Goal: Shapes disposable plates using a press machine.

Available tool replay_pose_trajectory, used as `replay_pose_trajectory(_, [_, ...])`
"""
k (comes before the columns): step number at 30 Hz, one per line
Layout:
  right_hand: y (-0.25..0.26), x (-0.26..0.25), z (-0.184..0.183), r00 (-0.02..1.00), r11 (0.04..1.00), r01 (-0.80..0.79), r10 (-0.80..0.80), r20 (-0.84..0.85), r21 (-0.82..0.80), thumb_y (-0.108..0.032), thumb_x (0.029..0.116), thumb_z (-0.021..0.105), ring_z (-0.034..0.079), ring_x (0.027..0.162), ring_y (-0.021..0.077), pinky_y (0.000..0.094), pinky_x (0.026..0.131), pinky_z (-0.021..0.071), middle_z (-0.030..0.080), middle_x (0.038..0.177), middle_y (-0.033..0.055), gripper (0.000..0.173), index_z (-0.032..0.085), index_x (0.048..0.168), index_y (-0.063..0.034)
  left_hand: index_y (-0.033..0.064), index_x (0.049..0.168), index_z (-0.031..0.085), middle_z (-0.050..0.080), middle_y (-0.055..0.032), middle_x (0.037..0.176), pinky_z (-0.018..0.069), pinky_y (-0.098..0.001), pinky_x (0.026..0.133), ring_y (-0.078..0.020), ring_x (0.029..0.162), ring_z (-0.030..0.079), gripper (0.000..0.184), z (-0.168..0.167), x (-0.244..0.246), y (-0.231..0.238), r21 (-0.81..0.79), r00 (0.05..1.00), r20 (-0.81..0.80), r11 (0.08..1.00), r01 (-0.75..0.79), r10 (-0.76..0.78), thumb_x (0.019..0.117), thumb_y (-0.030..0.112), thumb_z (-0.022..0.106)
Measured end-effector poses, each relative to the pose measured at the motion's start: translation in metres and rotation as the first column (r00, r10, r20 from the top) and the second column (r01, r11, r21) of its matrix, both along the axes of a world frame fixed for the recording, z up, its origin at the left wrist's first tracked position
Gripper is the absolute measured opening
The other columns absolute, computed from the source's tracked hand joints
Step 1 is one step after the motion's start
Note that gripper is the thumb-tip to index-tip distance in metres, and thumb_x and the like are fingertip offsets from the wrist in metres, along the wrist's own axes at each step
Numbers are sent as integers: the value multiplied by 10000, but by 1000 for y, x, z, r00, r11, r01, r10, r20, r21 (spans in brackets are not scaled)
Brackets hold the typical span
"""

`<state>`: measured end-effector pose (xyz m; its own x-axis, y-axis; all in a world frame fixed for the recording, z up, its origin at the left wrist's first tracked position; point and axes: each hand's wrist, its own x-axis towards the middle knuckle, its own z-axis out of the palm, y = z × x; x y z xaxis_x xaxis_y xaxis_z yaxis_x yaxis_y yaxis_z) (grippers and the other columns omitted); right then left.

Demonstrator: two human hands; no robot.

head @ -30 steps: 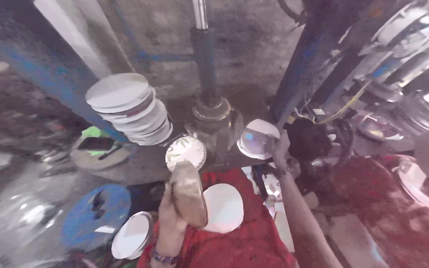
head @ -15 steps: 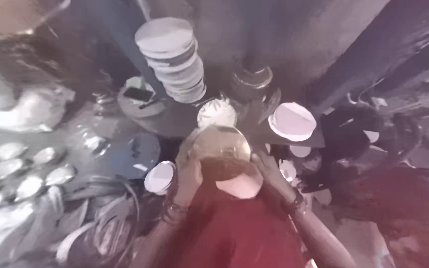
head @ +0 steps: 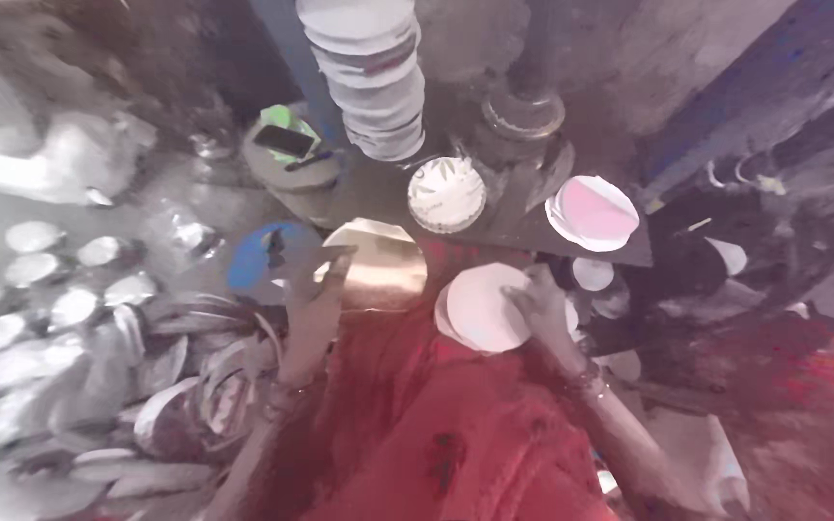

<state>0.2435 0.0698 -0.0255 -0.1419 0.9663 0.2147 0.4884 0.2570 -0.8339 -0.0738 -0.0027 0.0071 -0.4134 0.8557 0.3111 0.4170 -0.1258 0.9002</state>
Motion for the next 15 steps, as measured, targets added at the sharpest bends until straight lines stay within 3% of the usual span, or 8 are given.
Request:
replay_pose_trajectory(1, [-5, -1, 12, 985, 1000, 31, -29, -169, 7, -101, 862, 732, 656, 824, 76, 280, 763, 572, 660, 908, 47, 283, 584, 1068, 23, -60, 1172, 633, 668, -96, 1133, 513, -259, 940, -40, 1018, 614, 265, 2, 5, 0, -79, 1000, 5, 997, 9, -8, 1015, 132, 539])
replay_pose_trajectory(3, [-17, -2, 30, 949, 974, 18, 54, -311, 225, -129, 891, 714, 640, 812, -36, 180, 741, 567, 653, 868, -49, 188, 564, 950, -34, -58, 1176, 627, 668, -88, 1050, 532, -258, 842, -32, 896, 612, 311, -2, 18, 0, -169, 996, 62, 983, 75, -65, 1031, 185, 498])
replay_pose_trajectory(6, [-28, -7, 35, 931, 719, -284, 364, 4, 635, -201, 1028, 593, 712, 1018, 105, 268, 932, 574, 753, 997, 54, 179, 654, 932, -63, -39, 1193, 625, 684, -20, 1016, 546, -252, 835, -12, 892, 632, 462, -14, 44, -1, -192, 937, 321, 959, 208, -139, 1056, 355, 426])
replay_pose_trajectory(8, [-32, -19, 28, 861, 578, -462, 473, 184, 673, -156, 1038, 564, 732, 1052, 212, 356, 1004, 556, 773, 1038, 119, 202, 706, 951, -41, 3, 1145, 619, 682, 66, 904, 572, -200, 775, 30, 820, 650, 341, -7, 58, -1, -158, 877, 449, 951, 266, -170, 1061, 269, 424])
replay_pose_trajectory(9, [-34, -22, 23, 840, 574, -506, 499, 216, 643, -193, 1035, 578, 731, 1072, 232, 383, 1031, 540, 774, 1059, 130, 222, 713, 957, -35, 30, 1095, 629, 689, 78, 856, 582, -196, 742, 26, 781, 664, 223, -3, 61, 0, -142, 858, 487, 954, 264, -165, 1043, 166, 461])
replay_pose_trajectory(11, [-34, -21, 11, 878, 689, -471, 427, 216, 550, -380, 1018, 600, 719, 1106, 239, 414, 1057, 522, 767, 1096, 131, 385, 733, 990, -20, 3, 1089, 664, 697, 37, 905, 574, -219, 795, 0, 827, 661, 153, 0, 55, 2, -134, 889, 439, 969, 206, -128, 999, 38, 546])
replay_pose_trajectory(13, [-25, -13, -8, 947, 852, -297, 207, 245, 431, -460, 973, 610, 706, 1103, 314, 466, 1014, 528, 748, 1120, 192, 524, 741, 1066, 39, -26, 1077, 666, 677, -1, 944, 553, -247, 831, -15, 865, 639, 158, -3, 40, 1, -117, 953, 296, 988, 97, -58, 981, 57, 573])
replay_pose_trajectory(15, [-10, -2, -15, 877, 979, -180, 117, 466, 93, -510, 962, 613, 523, 1355, 430, 580, 1135, 395, 587, 1409, 261, 697, 601, 1358, 64, -13, 1082, 666, 684, 3, 953, 564, -244, 816, -16, 859, 648, 153, -1, 24, 2, -79, 959, 283, 997, -5, 27, 995, 75, 576])
